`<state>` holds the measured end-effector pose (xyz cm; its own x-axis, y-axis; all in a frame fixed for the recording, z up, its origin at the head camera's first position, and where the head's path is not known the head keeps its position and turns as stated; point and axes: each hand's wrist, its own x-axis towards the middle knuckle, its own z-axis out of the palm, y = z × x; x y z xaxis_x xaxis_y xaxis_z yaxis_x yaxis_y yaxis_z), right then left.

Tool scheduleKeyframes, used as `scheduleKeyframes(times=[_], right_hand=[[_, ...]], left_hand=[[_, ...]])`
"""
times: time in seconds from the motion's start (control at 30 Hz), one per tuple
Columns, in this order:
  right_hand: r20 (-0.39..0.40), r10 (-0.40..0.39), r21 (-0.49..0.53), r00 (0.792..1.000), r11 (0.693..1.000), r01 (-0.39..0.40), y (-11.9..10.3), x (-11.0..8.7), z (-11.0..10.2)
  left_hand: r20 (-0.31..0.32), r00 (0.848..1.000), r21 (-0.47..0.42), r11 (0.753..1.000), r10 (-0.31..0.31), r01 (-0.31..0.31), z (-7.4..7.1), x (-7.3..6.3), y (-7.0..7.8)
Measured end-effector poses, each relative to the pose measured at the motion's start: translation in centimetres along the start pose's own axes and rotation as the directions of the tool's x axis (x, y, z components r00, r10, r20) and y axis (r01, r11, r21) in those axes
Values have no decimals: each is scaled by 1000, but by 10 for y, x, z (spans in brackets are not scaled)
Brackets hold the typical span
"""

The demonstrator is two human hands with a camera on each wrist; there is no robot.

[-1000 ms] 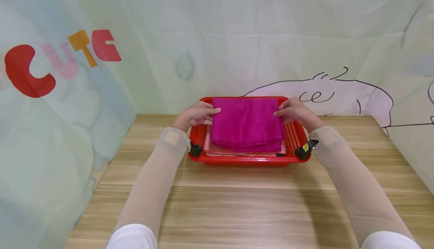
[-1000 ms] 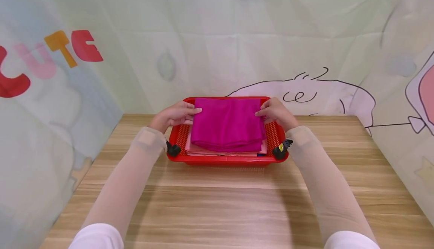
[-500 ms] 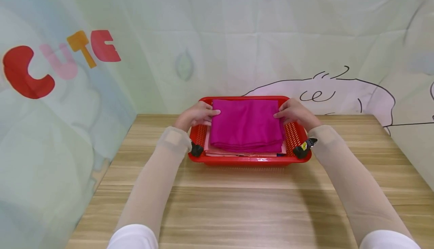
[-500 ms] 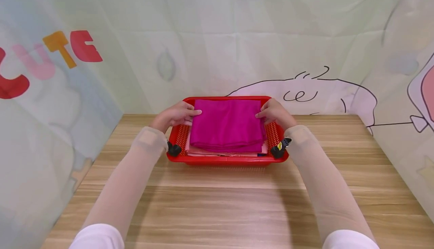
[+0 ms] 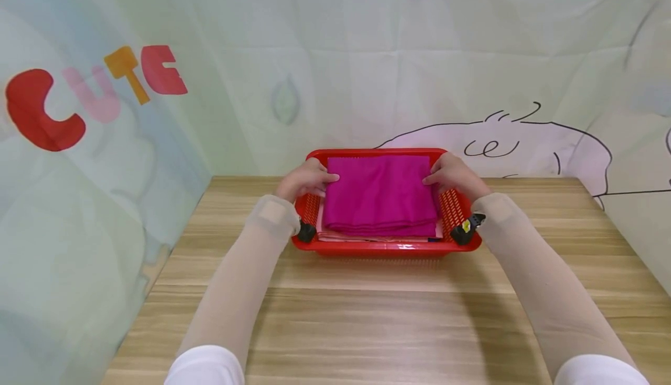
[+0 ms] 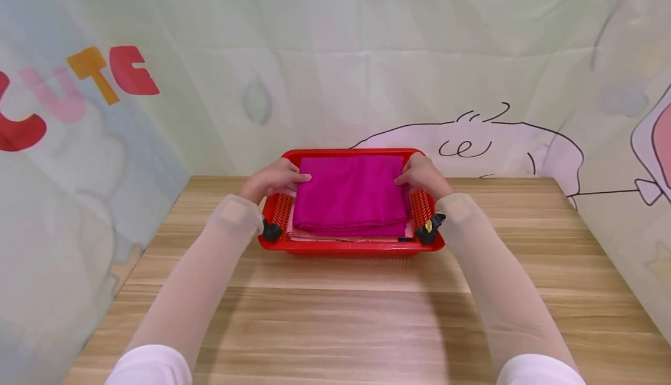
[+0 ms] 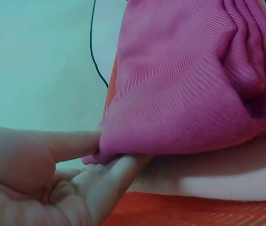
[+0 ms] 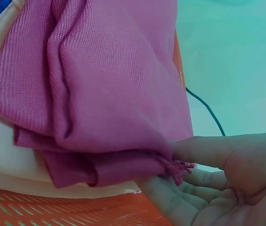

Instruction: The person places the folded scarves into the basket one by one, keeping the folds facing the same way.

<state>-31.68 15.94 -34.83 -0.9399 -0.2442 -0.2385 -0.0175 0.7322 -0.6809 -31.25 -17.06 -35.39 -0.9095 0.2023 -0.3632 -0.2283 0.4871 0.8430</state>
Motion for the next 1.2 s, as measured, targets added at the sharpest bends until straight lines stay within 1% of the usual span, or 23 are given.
scheduleKeyframes(times=[0.13,0.27,0.4,0.53,0.67,0.87,1.03,1.1,1.2], right_hand=[[7,-3,-22,1000,1000,4,0,0,0],[15,-2,-66,1000,998,3,-1,0,1],[9,-7,-98,1000,995,8,-4,0,2],[-8,-12,-105,1000,994,11,-10,-3,2],[-8,-4,-106,1000,994,3,-15,-8,1],[0,-6,-124,1000,992,6,-16,-15,-3],[16,-8,-122,1000,993,10,-18,-19,-8],[15,-14,-138,1000,990,16,-19,-20,-11],[6,-35,-169,999,985,36,-20,-24,-15]], left_hand=[[-24,1000,74,997,19,-17,2,-2,3],[-56,997,159,987,45,-36,5,-5,7],[-84,995,215,976,52,-33,7,-7,11],[-107,994,235,972,34,-7,8,-7,15],[-117,993,239,971,24,4,7,-9,16],[-94,995,217,976,34,-12,2,-15,16],[-75,997,181,984,20,-6,-2,-17,16],[-75,997,191,982,19,-5,-3,-18,17],[-81,996,237,972,29,-9,-5,-23,20]])
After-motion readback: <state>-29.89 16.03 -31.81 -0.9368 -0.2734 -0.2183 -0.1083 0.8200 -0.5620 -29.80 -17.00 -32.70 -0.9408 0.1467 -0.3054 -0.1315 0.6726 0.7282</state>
